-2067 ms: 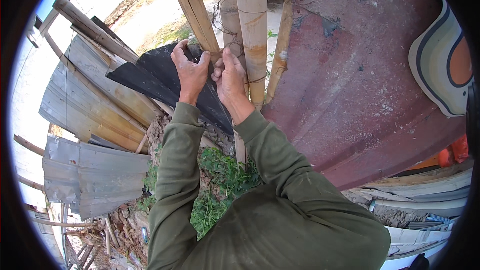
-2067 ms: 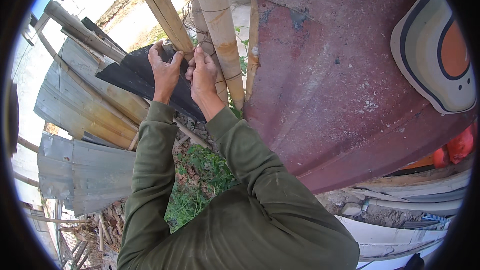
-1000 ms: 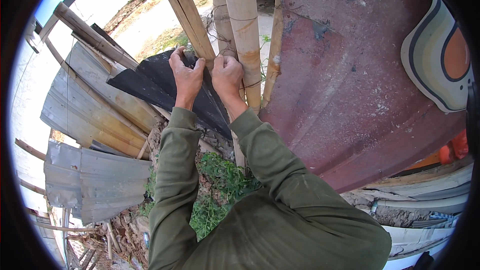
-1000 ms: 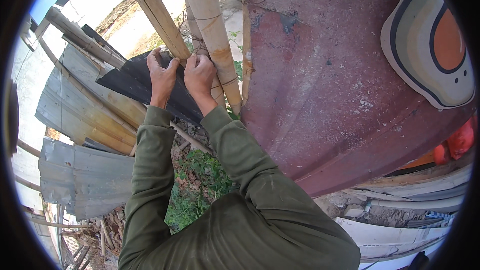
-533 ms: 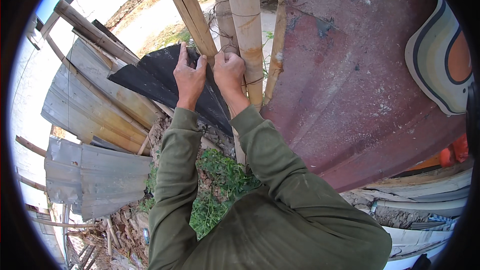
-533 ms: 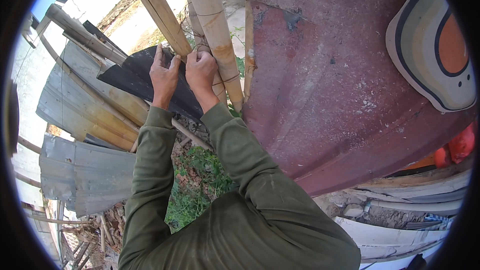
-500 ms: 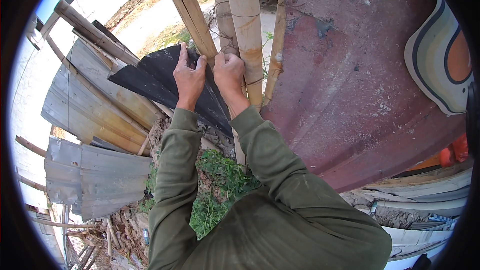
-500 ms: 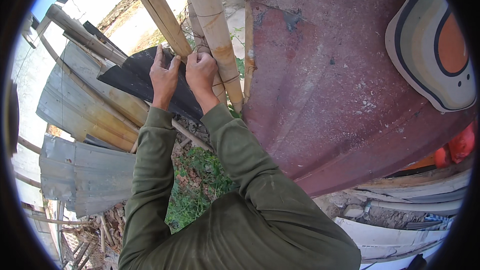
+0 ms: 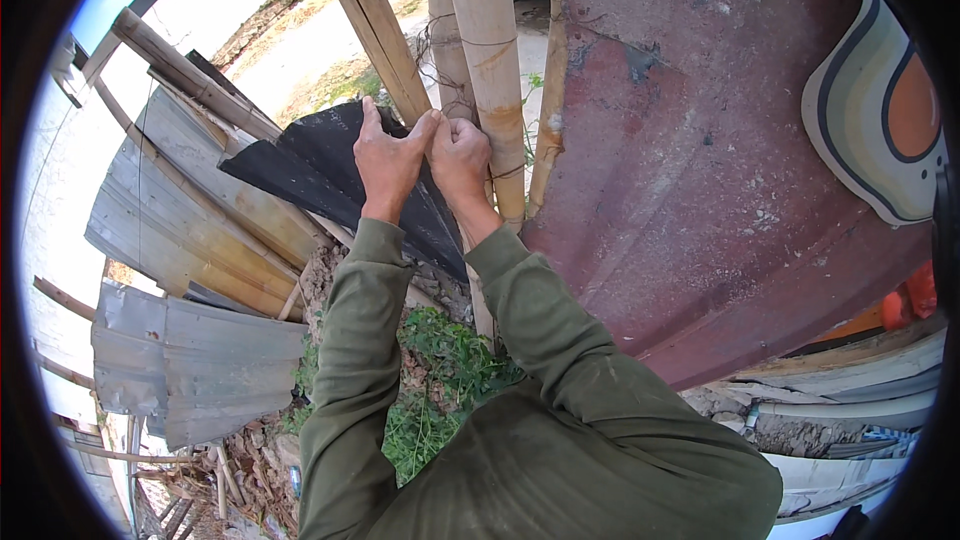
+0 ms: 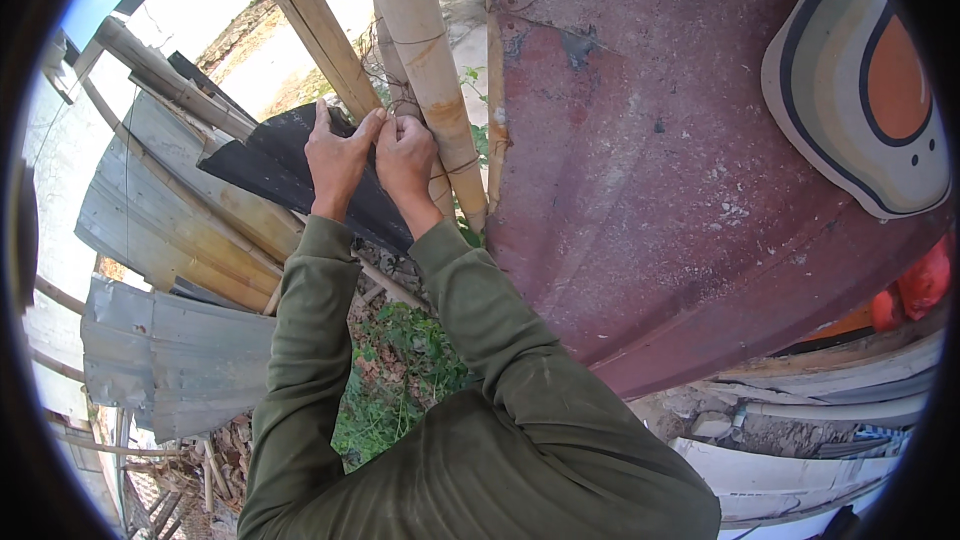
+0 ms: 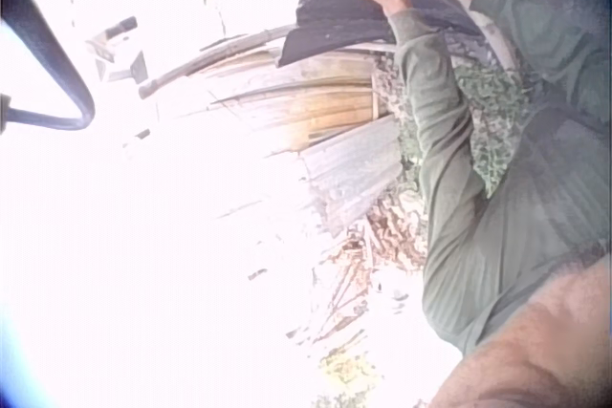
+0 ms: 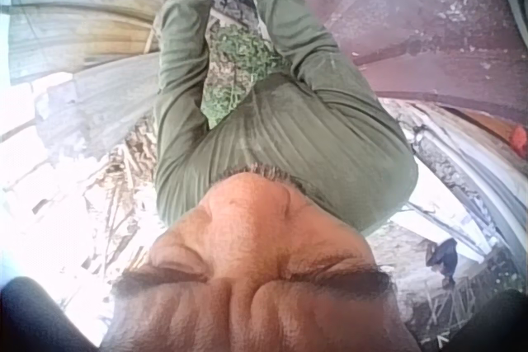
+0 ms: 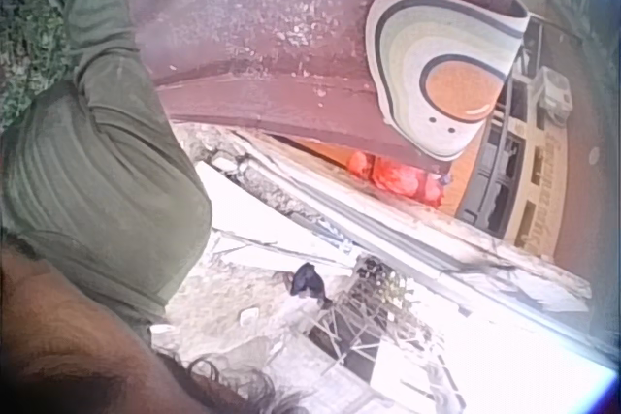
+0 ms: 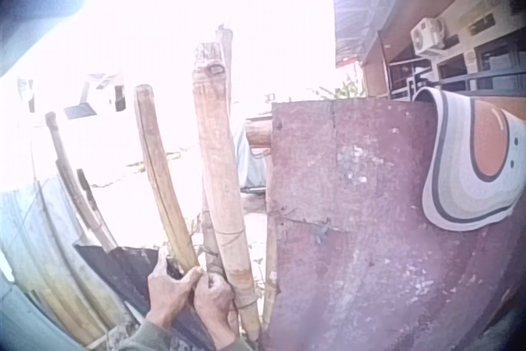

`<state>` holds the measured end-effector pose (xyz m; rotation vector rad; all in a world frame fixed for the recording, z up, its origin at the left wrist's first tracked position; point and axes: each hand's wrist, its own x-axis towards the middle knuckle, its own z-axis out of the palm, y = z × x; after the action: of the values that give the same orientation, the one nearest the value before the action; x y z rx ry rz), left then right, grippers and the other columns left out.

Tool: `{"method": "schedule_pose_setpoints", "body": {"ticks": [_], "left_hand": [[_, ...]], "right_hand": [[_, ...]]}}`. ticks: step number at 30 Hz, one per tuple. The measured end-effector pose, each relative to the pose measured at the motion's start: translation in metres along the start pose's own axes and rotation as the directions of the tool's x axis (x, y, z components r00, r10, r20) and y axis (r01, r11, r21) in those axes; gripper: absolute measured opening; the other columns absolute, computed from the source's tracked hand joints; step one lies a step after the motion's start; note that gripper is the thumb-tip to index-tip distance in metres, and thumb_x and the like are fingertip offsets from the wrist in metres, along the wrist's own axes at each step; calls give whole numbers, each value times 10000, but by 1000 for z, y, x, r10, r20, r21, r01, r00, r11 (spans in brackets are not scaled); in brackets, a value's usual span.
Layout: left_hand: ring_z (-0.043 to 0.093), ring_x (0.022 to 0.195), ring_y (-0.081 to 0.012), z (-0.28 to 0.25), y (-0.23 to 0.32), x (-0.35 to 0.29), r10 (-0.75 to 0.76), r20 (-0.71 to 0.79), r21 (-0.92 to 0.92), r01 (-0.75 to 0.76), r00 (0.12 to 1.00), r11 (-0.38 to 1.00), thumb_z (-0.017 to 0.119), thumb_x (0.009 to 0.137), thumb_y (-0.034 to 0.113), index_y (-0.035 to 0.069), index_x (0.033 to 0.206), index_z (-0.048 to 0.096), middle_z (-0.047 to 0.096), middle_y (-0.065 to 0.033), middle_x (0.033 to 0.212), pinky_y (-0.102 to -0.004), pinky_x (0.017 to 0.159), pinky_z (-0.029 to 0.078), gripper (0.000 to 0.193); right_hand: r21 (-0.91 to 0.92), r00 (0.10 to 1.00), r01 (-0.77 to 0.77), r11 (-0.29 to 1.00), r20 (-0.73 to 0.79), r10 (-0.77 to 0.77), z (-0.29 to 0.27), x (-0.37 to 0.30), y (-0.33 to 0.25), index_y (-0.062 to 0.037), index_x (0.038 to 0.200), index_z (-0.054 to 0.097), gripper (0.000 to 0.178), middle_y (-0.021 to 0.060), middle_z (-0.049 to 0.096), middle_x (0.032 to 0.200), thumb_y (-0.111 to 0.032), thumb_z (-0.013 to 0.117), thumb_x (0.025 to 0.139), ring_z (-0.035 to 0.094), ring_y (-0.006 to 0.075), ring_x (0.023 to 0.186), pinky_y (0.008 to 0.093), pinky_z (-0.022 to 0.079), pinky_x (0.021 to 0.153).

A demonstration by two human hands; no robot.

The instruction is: The person secures bamboo poles together by hand using thin wire, wrapping the wire around the poles and twisting the ends together.

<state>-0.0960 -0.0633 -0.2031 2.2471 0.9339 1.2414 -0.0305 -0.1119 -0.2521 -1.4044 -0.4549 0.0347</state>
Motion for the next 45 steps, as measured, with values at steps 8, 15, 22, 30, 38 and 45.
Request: {"method": "schedule_pose_setpoints", "body": {"ticks": [8,15,22,30,38,45], "left_hand": [[670,1037,-370,-4,5,1,-116,21,-73,118,993,990,781,726,500,-196,1361,380,650,-342,1071,-378,896,511,1024],[630,1112,-352,18,-7,7,-108,36,-17,109,994,994,769,772,512,-175,1357,411,614,-331,1189,-377,930,486,971],[626,1106,-274,5,0,12,-118,69,59,114,991,992,786,773,479,-181,1374,378,610,-310,1221,-346,929,481,981],[677,1023,-333,9,14,2,-72,69,-59,76,995,995,823,726,466,-196,1347,399,655,-330,1079,-365,876,512,1001],[711,897,-341,-5,10,8,-60,25,83,58,998,995,842,660,516,-227,1333,379,680,-312,973,-379,763,557,1105],[693,937,-387,6,3,5,-7,-41,20,8,999,1000,819,702,498,-223,1325,394,665,-330,1017,-389,805,545,1043]], "right_hand": [[62,998,-51,997,47,48,9,6,-8,67,702,645,369,250,623,646,-252,604,883,636,381,616,458,471,604],[43,996,30,999,-82,-27,22,15,19,58,666,600,346,295,587,662,-209,586,886,630,456,681,505,453,601],[128,992,31,991,-129,-15,28,-2,8,30,757,581,297,252,597,689,-219,570,919,611,449,707,492,450,621],[198,991,-102,975,-70,118,21,4,16,79,812,613,390,190,616,671,-244,489,992,592,234,627,402,450,589],[214,994,-113,970,14,113,19,-11,4,71,786,611,407,183,623,675,-259,495,994,591,237,625,403,438,586],[676,930,-364,640,224,292,6,-7,-5,-60,846,578,304,-60,463,646,-292,503,1027,405,31,531,212,306,457]]}}
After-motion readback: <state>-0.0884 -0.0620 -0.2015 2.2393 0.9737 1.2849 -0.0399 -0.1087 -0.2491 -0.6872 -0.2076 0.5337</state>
